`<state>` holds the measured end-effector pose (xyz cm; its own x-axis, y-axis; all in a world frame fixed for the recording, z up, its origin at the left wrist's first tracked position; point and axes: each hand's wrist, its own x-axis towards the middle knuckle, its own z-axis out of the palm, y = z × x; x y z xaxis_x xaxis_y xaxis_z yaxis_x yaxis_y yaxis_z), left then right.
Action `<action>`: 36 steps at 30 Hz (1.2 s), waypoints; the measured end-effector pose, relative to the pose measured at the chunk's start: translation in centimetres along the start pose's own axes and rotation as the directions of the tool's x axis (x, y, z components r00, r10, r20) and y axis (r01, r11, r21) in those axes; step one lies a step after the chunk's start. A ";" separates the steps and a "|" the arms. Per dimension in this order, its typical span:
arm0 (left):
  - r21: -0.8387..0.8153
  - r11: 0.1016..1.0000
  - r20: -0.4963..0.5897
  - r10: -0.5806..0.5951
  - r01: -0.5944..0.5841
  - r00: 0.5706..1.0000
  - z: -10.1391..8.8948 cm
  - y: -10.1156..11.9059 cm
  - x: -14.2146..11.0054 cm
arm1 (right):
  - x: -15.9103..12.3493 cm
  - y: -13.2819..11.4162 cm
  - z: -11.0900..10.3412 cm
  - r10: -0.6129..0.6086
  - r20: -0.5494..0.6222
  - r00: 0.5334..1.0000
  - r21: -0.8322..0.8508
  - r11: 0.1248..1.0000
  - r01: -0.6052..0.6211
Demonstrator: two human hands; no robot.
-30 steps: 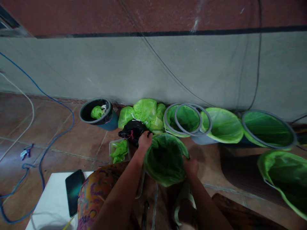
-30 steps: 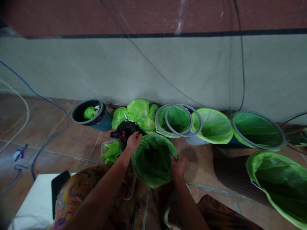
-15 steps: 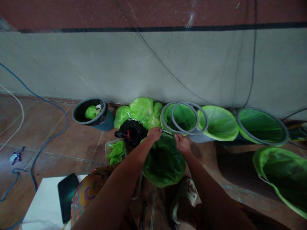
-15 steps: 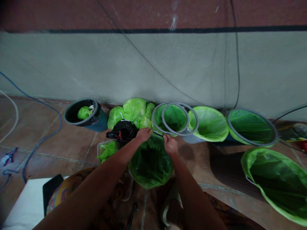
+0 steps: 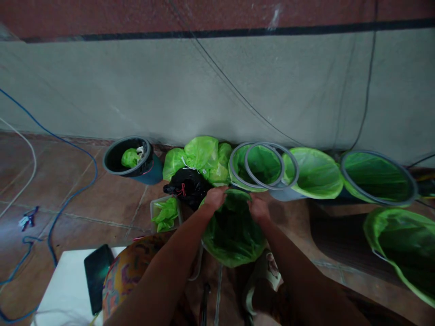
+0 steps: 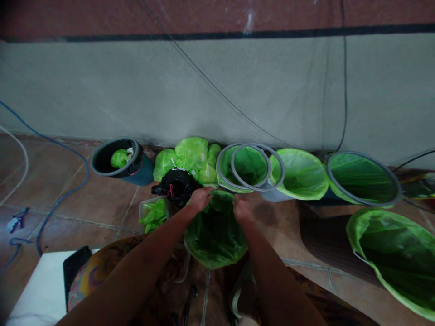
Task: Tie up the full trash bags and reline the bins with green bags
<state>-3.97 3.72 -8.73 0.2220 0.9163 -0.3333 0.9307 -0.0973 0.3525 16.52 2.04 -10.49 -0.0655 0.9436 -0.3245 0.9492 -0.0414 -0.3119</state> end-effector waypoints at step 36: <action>-0.441 0.830 -0.154 -0.444 0.340 0.883 1.3 1.2 -2.5 | 1.2 -2.7 -0.4 -0.091 -0.251 0.964 0.251 0.955 0.155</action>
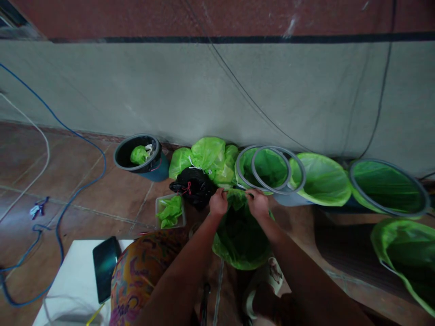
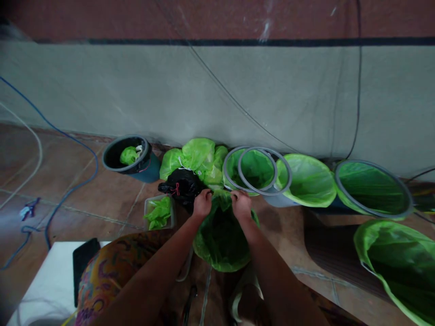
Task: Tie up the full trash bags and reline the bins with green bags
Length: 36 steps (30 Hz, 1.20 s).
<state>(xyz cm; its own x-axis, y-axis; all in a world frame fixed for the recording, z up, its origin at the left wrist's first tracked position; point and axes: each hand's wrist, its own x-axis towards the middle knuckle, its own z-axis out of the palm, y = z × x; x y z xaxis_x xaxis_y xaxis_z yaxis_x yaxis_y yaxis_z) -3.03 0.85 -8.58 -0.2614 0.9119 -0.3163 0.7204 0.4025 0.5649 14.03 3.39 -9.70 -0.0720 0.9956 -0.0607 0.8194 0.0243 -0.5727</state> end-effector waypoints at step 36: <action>0.424 0.814 0.338 0.264 -0.397 0.903 1.1 2.0 2.1 | -2.0 2.7 -1.2 0.279 0.250 0.927 -0.402 0.901 -0.163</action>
<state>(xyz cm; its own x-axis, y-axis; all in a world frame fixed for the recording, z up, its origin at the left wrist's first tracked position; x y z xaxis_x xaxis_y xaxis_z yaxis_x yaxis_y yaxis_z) -1.41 3.47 -8.99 0.1710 0.9031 -0.3938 0.9626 -0.0679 0.2623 17.07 1.53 -10.11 0.0200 0.9073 -0.4201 0.9786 -0.1038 -0.1775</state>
